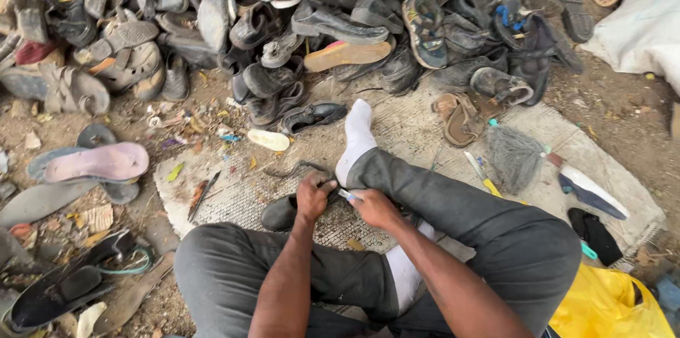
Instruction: The person repairs several shoes and sandals by hand using a knife to trim and scrape material and applying adhesive to the soles while sitting on the ground surrounded by a large pile of footwear.
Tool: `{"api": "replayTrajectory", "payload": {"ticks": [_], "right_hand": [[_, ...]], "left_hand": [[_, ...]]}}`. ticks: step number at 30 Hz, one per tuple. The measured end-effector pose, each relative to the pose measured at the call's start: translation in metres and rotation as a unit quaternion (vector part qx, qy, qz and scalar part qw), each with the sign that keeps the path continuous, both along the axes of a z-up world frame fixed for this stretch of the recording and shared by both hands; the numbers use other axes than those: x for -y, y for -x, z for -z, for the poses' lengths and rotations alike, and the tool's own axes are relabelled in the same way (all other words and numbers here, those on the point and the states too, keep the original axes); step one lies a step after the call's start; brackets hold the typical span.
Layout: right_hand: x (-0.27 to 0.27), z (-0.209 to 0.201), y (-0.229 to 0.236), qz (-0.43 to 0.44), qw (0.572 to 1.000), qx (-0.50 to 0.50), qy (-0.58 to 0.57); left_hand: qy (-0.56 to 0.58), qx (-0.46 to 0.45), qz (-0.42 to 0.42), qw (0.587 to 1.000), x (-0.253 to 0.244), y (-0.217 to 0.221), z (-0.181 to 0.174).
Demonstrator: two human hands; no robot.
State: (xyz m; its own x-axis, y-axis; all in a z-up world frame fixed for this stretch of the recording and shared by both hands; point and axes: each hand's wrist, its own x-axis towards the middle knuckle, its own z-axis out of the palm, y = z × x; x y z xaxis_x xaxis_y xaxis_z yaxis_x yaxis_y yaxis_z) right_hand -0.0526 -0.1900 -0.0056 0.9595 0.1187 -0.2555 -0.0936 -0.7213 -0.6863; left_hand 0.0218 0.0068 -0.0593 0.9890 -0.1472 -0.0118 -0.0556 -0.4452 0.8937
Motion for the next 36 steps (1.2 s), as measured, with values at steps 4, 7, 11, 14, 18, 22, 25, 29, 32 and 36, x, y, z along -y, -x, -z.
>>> {"api": "replayTrajectory", "payload": {"ticks": [4,7,11,14,18,22,25,29,32,36], "right_hand": [[-0.011,-0.026,0.056,0.082,0.995,0.041,-0.037],[-0.032,-0.036,0.045,0.091,0.995,0.006,0.035],[-0.067,-0.043,0.019,0.139,0.985,-0.060,0.085],[-0.070,-0.035,0.047,0.137,0.986,-0.030,0.091],[-0.046,-0.014,0.045,0.138,0.985,0.029,0.099],[-0.050,-0.006,0.018,0.161,0.983,0.012,0.093],[-0.061,-0.021,0.041,0.166,0.981,0.035,0.091],[-0.068,-0.038,0.096,0.157,0.981,-0.089,0.075],[-0.070,-0.022,0.081,0.167,0.982,-0.043,0.078],[-0.079,-0.020,0.066,0.140,0.986,0.012,0.091]], "left_hand": [[0.093,-0.043,-0.025,0.994,-0.001,-0.003,-0.005],[0.122,-0.068,-0.021,0.990,-0.003,0.000,-0.012],[0.086,-0.059,-0.046,0.993,-0.008,-0.001,-0.015],[0.183,-0.083,-0.109,0.973,0.003,0.002,-0.011],[0.223,-0.020,-0.147,0.963,0.038,0.013,-0.016],[0.208,-0.094,-0.157,0.961,0.028,0.019,-0.021],[0.281,-0.132,-0.160,0.937,0.027,0.009,-0.014],[0.359,-0.134,-0.154,0.911,0.024,0.009,0.011],[0.454,-0.165,-0.149,0.863,0.020,0.004,0.020],[0.465,-0.166,-0.176,0.852,0.016,0.004,0.027]]}}
